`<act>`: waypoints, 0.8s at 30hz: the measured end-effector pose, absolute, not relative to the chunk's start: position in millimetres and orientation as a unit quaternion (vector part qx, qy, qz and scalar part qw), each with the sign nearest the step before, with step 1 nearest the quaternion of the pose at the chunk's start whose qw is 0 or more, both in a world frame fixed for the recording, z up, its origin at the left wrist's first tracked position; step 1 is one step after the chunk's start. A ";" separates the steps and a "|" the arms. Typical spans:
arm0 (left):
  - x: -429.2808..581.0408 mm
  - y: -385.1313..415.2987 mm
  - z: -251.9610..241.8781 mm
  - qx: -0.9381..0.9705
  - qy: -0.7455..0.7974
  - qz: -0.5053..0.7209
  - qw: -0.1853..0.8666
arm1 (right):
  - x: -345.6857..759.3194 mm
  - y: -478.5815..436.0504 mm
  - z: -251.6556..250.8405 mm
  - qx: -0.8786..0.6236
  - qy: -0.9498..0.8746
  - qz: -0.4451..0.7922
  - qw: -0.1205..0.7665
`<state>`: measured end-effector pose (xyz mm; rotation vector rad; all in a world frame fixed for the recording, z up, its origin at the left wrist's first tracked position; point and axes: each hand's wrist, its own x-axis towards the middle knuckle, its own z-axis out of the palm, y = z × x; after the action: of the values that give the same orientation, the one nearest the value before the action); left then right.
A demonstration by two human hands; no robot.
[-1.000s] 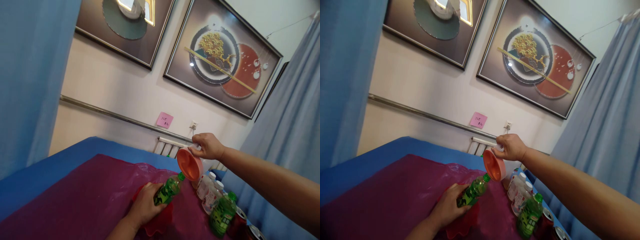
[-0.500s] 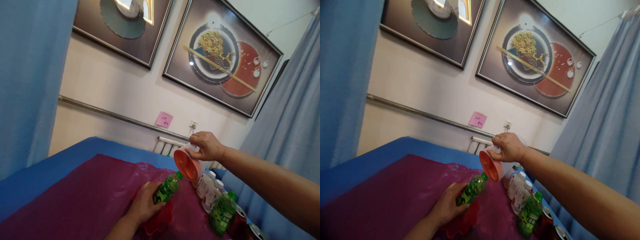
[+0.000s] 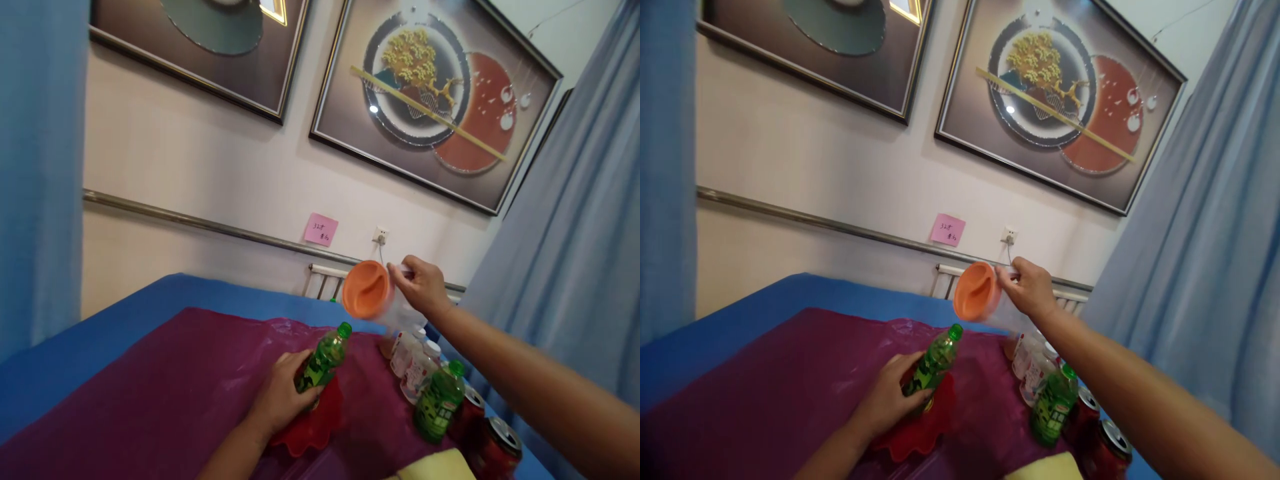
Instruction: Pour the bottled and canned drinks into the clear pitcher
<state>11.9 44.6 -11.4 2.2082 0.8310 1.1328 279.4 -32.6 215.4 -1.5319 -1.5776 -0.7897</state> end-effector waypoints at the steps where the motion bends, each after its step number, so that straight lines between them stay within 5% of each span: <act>1: 12.4 46.0 -12.0 0.810 0.310 0.426 0.259 | 285.7 -33.2 203.4 -0.625 -0.580 -0.285 0.439; 6: 14.3 50.2 -12.2 0.788 0.334 0.456 0.246 | 297.2 -49.6 114.4 -0.645 -0.450 -0.135 0.602; 12: 14.4 50.7 -11.2 0.773 0.367 0.458 0.240 | 280.2 -78.3 12.9 -0.667 -0.370 -0.037 0.646; 24: 15.6 52.4 -12.9 0.767 0.394 0.453 0.230 | 270.9 -113.0 -56.2 -0.636 -0.333 -0.024 0.696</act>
<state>15.6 52.4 -12.9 2.1095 1.0830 1.2453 270.9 -113.0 -56.2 -1.4178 -0.7420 -0.0542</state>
